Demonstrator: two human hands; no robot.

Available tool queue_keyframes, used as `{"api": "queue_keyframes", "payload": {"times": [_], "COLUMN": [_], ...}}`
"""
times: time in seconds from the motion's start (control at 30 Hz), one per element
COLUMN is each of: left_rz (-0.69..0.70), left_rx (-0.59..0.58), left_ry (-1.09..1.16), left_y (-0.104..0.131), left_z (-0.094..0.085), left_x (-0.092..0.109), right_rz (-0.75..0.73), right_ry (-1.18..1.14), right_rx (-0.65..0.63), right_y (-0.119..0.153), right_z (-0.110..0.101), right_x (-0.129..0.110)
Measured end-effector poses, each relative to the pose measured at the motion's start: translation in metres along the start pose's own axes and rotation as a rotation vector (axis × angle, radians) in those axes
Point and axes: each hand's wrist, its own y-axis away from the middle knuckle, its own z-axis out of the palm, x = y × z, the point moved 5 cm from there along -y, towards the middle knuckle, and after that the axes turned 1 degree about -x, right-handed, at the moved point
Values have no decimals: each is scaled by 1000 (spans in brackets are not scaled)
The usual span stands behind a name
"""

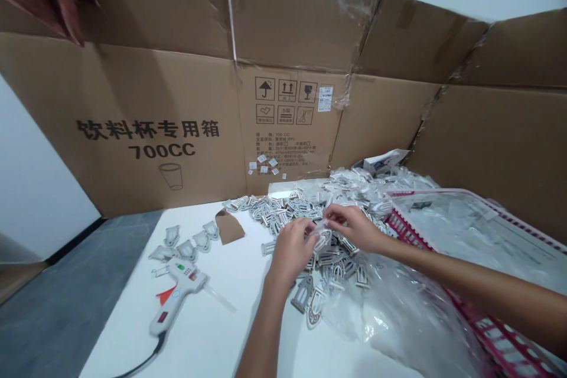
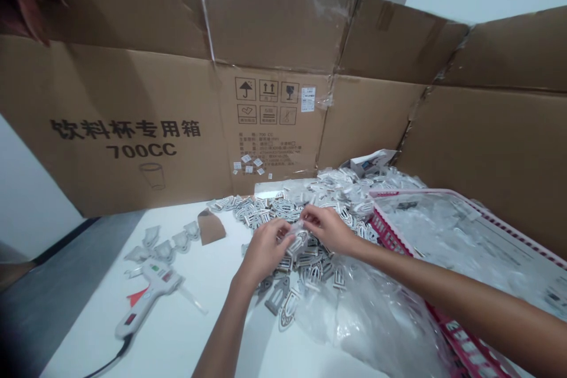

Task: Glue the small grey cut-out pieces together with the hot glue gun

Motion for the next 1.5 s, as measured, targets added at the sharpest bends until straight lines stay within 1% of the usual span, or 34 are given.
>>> {"api": "queue_keyframes", "payload": {"times": [0.13, 0.23, 0.33, 0.4, 0.5, 0.6, 0.67, 0.7, 0.73, 0.77, 0.8, 0.93, 1.0, 1.03, 1.1, 1.17, 1.27, 1.33, 1.4, 1.5], "left_rz": [-78, -45, -22, -52, -78, -76, -77, -76, -72, -66, -60, -43, -55, -62, -76, -76, -77, -84, -92, -87], "left_rx": [28, 24, -11, -46, -92, -110, -107, -101, -96, -90, -87, -75, -105, -149, -260, -321, -280, -261, -277, -291], "left_ry": [-14, -42, -63, -97, -125, -62, 26, 63, 83, 83, 67, 11, -6, -26, -70, -99, -152, -184, -189, -187], "left_y": [-2, 0, 2, 4, 5, 5, 5, 4, 3, 2, 1, -1, 0, 2, 5, 7, 7, 7, 7, 6], "left_z": [-4, -5, -5, -4, -2, 4, 9, 11, 14, 16, 17, 15, 12, 11, 12, 13, 9, 7, 4, -3], "left_x": [-3, -2, -4, -8, -12, -11, -10, -8, -6, -5, -3, -1, -3, -4, -6, -7, -5, -4, -5, -5], "right_rz": [-78, -110, -112, -109, -87, 1, 55, 68, 74, 76, 75, 99, 139, 162, 177, 130, 13, -42, -71, -143], "right_ry": [108, 150, 159, 173, 165, 44, -106, -183, -247, -289, -310, -271, -230, -210, -158, -92, -3, 105, 276, 469], "right_rx": [9, 15, 7, 19, -4, -32, -127, -191, -227, -220, -182, 28, 88, 75, -22, -166, -393, -530, -593, -621], "right_y": [0, -2, -7, -10, -14, -15, -13, -12, -11, -11, -12, -15, -13, -10, 1, 19, 57, 82, 99, 111], "right_z": [-2, -6, -10, -14, -17, -16, -9, -4, -1, 0, -1, -15, -23, -24, -22, -11, 17, 40, 58, 77], "right_x": [-6, -8, -7, -5, 1, 10, 14, 14, 14, 13, 13, 21, 28, 30, 29, 20, 1, -6, -7, -3]}}
